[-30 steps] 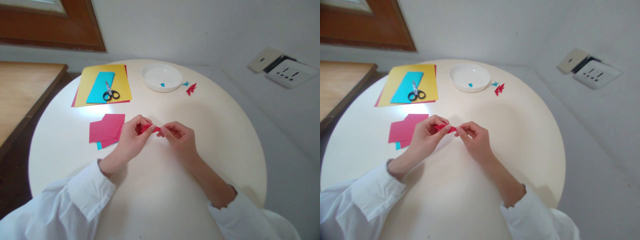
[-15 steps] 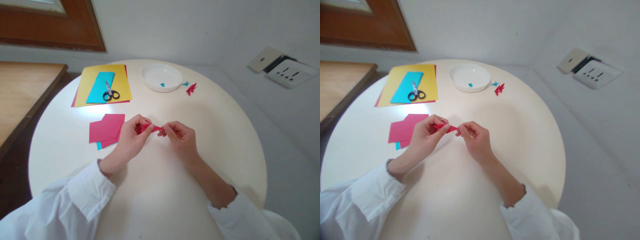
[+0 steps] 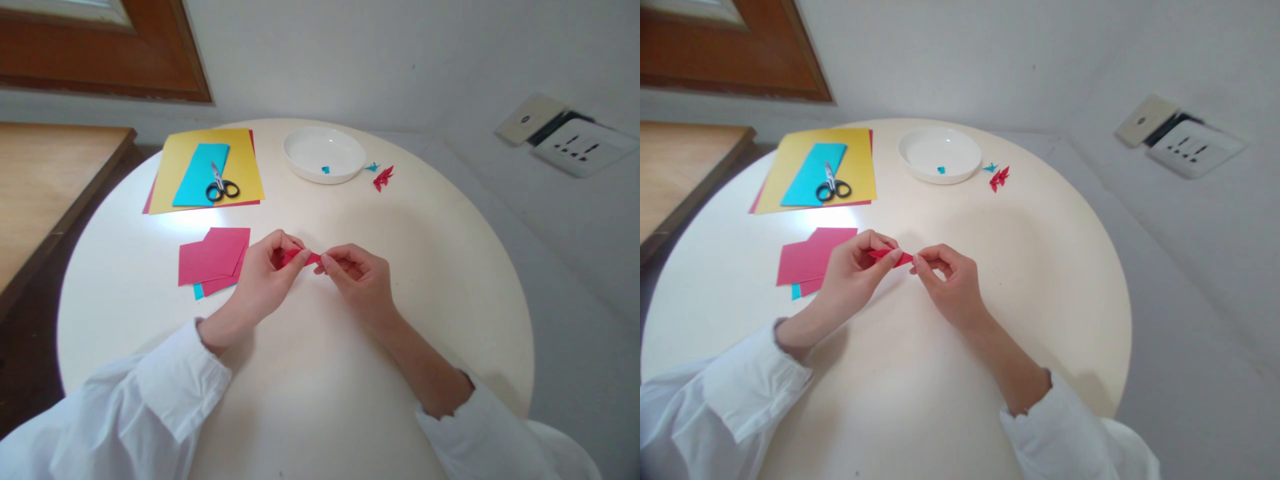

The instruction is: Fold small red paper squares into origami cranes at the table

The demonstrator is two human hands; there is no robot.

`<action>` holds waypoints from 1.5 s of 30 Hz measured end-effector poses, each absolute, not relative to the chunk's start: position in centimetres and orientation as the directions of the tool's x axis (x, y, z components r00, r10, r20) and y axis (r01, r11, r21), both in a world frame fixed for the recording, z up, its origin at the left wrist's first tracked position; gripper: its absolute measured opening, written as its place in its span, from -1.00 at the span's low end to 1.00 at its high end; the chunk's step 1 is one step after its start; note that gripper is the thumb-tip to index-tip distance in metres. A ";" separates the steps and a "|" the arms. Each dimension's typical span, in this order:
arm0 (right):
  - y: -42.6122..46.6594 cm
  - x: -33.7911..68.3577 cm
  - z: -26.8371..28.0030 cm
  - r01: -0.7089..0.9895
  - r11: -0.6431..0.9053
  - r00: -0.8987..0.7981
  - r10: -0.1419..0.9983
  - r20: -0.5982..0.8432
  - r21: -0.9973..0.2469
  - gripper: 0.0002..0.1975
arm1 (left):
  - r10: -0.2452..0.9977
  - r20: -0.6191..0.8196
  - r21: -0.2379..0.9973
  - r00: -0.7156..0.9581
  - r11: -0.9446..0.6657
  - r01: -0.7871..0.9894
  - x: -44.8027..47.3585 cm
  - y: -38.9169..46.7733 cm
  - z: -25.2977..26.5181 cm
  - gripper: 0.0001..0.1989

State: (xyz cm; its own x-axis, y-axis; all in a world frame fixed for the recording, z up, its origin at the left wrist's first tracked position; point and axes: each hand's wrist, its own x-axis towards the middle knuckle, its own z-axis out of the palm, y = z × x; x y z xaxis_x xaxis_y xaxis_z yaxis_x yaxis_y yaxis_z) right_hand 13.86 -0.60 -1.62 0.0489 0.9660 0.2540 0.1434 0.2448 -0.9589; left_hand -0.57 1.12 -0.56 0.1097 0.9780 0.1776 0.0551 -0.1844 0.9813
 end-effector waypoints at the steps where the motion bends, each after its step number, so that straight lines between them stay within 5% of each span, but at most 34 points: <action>1: -0.6 13.9 -1.6 0.143 0.247 0.049 0.966 0.256 -0.958 -0.88 | 0.978 0.177 0.981 0.108 -0.184 0.056 -0.6 1.1 -0.6 -0.84; 45: -0.7 13.6 -1.8 0.155 0.223 -0.037 0.975 0.220 -0.962 -0.81 | 0.966 0.175 0.983 0.193 -0.184 0.028 -0.4 0.9 -1.0 -0.85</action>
